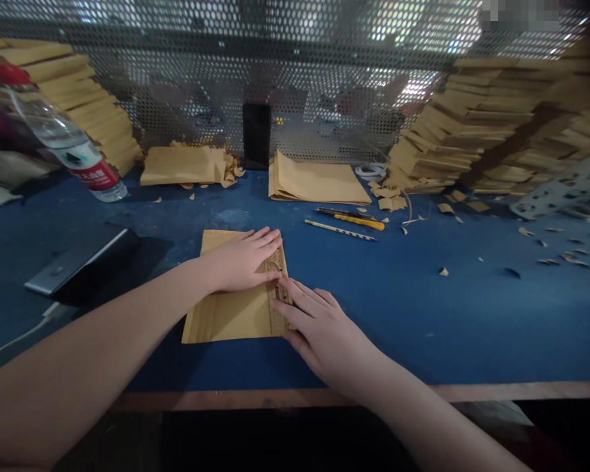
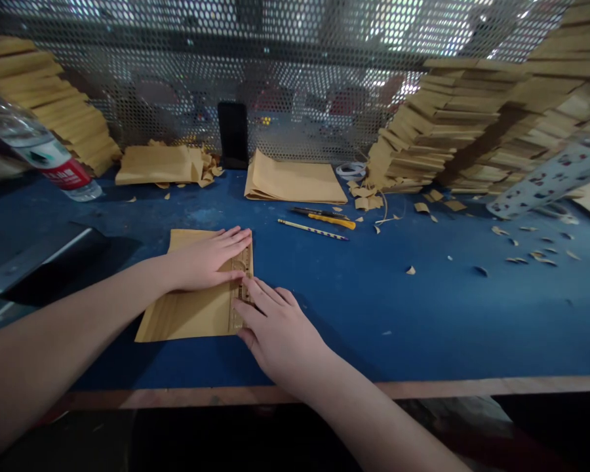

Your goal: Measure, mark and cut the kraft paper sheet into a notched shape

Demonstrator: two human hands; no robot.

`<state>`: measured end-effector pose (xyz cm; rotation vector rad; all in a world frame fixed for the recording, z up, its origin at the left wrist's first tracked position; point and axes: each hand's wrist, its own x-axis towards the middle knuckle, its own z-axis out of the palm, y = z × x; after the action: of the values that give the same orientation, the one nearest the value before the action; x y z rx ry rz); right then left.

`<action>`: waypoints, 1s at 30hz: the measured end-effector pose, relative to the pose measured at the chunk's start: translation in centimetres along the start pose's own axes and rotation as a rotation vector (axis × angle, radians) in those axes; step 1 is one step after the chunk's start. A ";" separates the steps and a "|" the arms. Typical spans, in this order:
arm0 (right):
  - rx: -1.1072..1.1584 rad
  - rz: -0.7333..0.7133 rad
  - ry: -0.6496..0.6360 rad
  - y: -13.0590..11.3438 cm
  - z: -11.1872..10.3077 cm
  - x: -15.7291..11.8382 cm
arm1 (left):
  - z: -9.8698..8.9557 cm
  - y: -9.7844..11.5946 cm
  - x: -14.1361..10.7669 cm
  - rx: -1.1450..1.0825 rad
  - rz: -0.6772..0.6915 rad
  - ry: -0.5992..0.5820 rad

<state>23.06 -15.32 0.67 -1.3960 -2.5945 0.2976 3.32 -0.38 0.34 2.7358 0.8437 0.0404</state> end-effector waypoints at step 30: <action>0.044 0.055 0.073 0.1 1.0 -0.2 | 0.0 0.9 -0.6 0.111 -0.012 0.060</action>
<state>22.99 -15.57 -0.29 -1.4370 -2.4798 0.3039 3.26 -1.42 0.66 2.8451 0.9045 0.0751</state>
